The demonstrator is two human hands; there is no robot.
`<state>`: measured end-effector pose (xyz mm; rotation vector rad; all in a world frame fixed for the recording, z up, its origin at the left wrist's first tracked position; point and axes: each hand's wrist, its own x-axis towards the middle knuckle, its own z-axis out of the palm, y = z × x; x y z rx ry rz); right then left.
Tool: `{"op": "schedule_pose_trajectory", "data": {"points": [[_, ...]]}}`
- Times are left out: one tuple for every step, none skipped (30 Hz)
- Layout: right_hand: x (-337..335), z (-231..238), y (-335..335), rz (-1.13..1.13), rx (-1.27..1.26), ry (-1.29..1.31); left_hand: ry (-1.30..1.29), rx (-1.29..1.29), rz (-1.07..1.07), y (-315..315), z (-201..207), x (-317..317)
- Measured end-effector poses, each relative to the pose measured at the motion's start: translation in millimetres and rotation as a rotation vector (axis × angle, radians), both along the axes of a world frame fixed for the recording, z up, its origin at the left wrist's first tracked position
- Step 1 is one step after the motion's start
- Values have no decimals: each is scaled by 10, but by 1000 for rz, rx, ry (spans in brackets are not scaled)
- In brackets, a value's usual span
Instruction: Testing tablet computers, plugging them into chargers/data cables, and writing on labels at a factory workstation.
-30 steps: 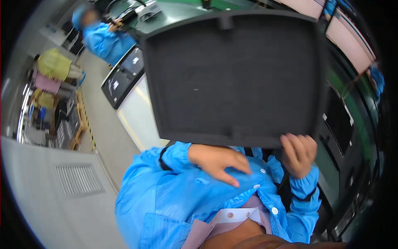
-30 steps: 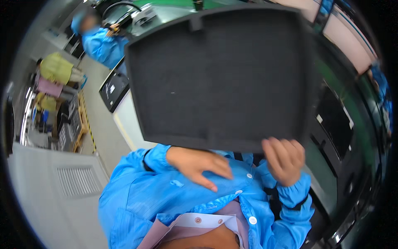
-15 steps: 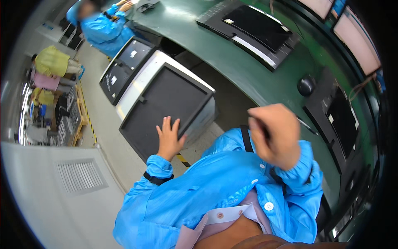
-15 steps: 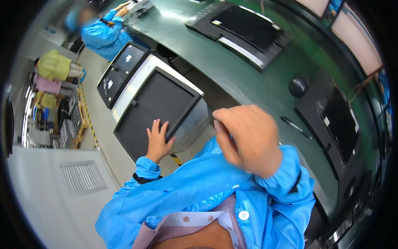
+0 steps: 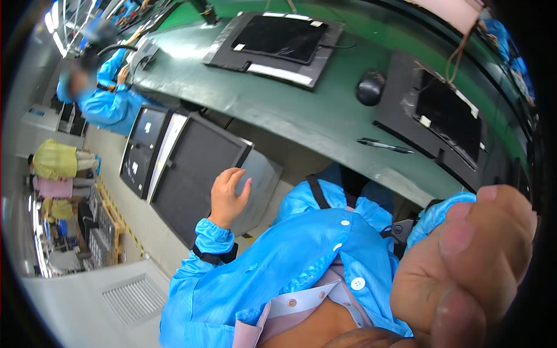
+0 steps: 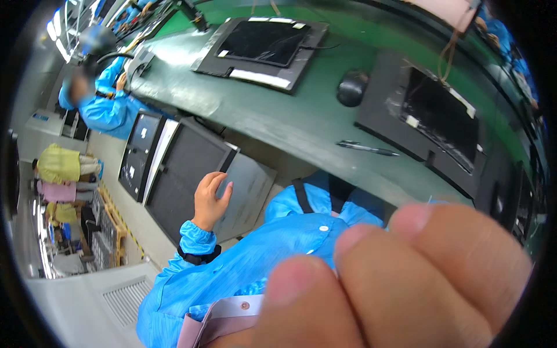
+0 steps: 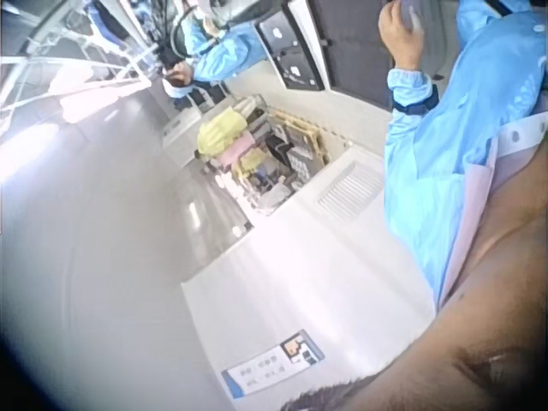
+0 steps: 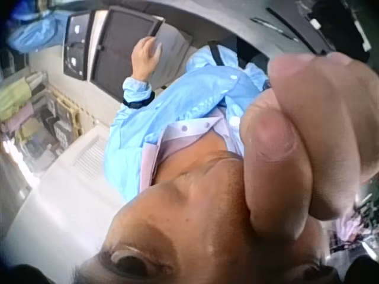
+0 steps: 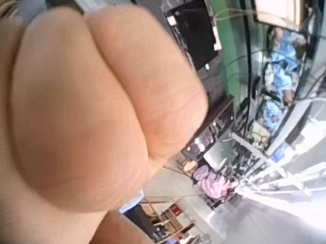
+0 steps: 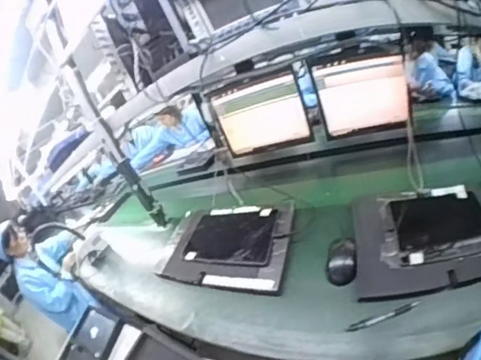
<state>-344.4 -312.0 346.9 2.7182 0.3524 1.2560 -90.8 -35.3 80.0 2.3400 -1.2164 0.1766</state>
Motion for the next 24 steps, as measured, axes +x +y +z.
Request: {"op": "schedule_pose_trajectory", "data": {"points": [[13,-38,-116,68,-85,-120,-56,-122,-87,-239,45,-41],[41,-79,-195,141,-168,-239,-71,-153,-98,-463,103,-65],[66,-116,-268,213,-247,-353,-58,-229,-179,-673,162,-92],[40,-196,-147,132,-164,-387,-41,-298,-270,-895,216,-117],[19,-270,-46,49,-80,-415,-33,-332,-303,-1104,271,-126],[5,-332,44,-33,5,-438,-80,-336,-343,-1300,328,-103],[36,-452,52,46,132,-562,-108,-357,-379,-1483,377,-62],[55,-534,-61,167,192,-609,-108,-338,-407,-1661,414,-1],[91,-630,-203,161,232,-547,-180,-370,-424,-1849,449,116],[105,-680,-374,-5,202,-343,-206,-337,-410,-2024,474,258],[224,-768,-594,-27,307,-126,-284,-285,-373,-2173,495,420],[364,-906,-731,-173,362,31,-327,-197,-327,-2321,513,600],[483,-1037,-840,-256,385,129,-328,-151,-255,-2446,523,774],[633,-1150,-977,-209,383,117,-269,-7,-167,-2564,541,949],[805,-1235,-1100,-196,394,154,-290,-11,-171,-2654,558,1117],[998,-1304,-1211,-224,396,180,-226,94,-155,-2721,573,1259],[1197,-1365,-1296,-247,400,208,-198,187,-125,-2768,577,1368],[1396,-1431,-1371,-244,400,207,-230,166,-116,-2768,561,1431],[1597,-1508,-1448,-297,369,248,-174,205,-128,-2767,547,1474],[1784,-1591,-1530,-379,344,304,-111,229,-159,-2777,547,1512],[1960,-1686,-1613,-347,335,281,-122,217,-170,-2759,539,1523],[2135,-1786,-1684,-395,347,317,-130,209,-176,-2751,538,1527],[2290,-1884,-1734,-460,358,354,-137,203,-166,-2739,542,1525],[2416,-1969,-1771,-438,361,348,-128,183,-186,-2733,555,1526]]}}
